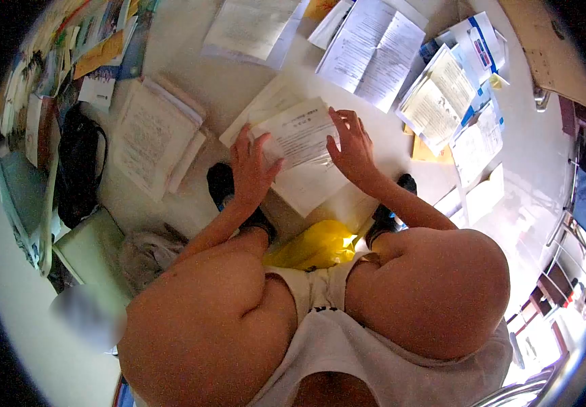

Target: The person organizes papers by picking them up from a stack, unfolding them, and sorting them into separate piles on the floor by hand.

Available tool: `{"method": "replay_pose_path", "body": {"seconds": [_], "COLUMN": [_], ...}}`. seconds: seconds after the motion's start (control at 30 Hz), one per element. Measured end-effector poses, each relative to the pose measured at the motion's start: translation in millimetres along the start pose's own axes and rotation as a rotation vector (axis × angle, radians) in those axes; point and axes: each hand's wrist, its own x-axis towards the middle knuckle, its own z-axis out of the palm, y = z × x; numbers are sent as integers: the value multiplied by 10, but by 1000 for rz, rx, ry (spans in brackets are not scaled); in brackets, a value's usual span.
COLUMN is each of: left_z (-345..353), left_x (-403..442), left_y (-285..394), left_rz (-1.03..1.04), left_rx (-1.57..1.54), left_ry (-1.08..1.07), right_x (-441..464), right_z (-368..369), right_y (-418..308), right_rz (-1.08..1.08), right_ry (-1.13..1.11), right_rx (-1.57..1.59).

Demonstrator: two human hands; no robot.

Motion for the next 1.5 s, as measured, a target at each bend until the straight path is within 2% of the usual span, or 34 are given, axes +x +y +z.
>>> {"method": "replay_pose_path", "body": {"seconds": [0.1, 0.23, 0.3, 0.33, 0.4, 0.43, 0.5, 0.53, 0.57, 0.63, 0.7, 0.73, 0.77, 0.87, 0.93, 0.97, 1.0, 1.03, 1.07, 1.1, 1.13, 1.17, 1.23, 1.27, 1.33, 1.5], "left_z": [-16, 25, 39, 47, 15, -70, -310, -398, -477, -545, -554, -612, -676, -749, -707, -629, -521, -411, -326, -282, -280, -260, -260, -216, -203, -182], "left_x": [13, 10, 12, 10, 31, 90, 225, 288, 347, 455, 559, 622, 679, 766, 773, 754, 771, 777, 740, 717, 709, 720, 712, 704, 683, 664], "left_y": [32, -2, 14, 7, 5, 65, 190, 220, 233, 327, 482, 591, 703, 982, 1018, 968, 935, 891, 807, 772, 792, 840, 837, 814, 866, 996], "left_rz": [-14, -4, -61, -61, -95, -104, -116, -109, -131, -142, -37, -31, -109, -275, -358, -406, -438, -406, -336, -270, -241, -254, -241, -253, -325, -364], "left_rx": [-4, 24, -78, -77, -168, -199, -600, -603, -644, -682, -1031, -1029, -1037, -1076, -1109, -958, -816, -837, -923, -1007, -1024, -910, -795, -838, -976, -857], "left_ry": [1, -27, 67, 68, 111, 125, -4, -4, -164, -328, -312, -315, -356, -363, -330, -309, -293, -311, -275, -238, -260, -264, -278, -296, -349, -447], "right_x": [-19, -56, -61, -78, -129, -109, -58, 2, 63, 163, 167, 162, 150, 110, 121, 160, 156, 163, 134, 131, 112, 91, 1, -22, -132, -289], "right_z": [-61, 105, 142, 135, 111, 54, -137, -308, -476, -616, -652, -654, -645, -650, -730, -729, -683, -635, -601, -589, -659, -749, -766, -767, -728, -581], "right_y": [-59, 190, 265, 279, 294, 276, 233, 143, 42, -53, 9, 38, 68, 93, 28, 101, 150, 200, 217, 265, 292, 355, 445, 485, 492, 681], "right_rz": [-59, -121, -261, -262, -163, -163, -1, 68, 138, 129, 184, 239, 240, 182, 28, -123, -125, -128, 73, 210, 340, 464, 403, 292, 206, 173], "right_ry": [31, -2, 21, 21, 90, 96, 238, 246, 256, 391, 390, 378, 383, 374, 354, 404, 431, 467, 390, 268, 148, 25, -134, -168, -153, -29], "right_rx": [-92, -27, 27, 26, 246, 244, 421, 464, 506, 561, 611, 665, 665, 644, 528, 414, 509, 591, 895, 1016, 1191, 1370, 1405, 1175, 1087, 819]}}
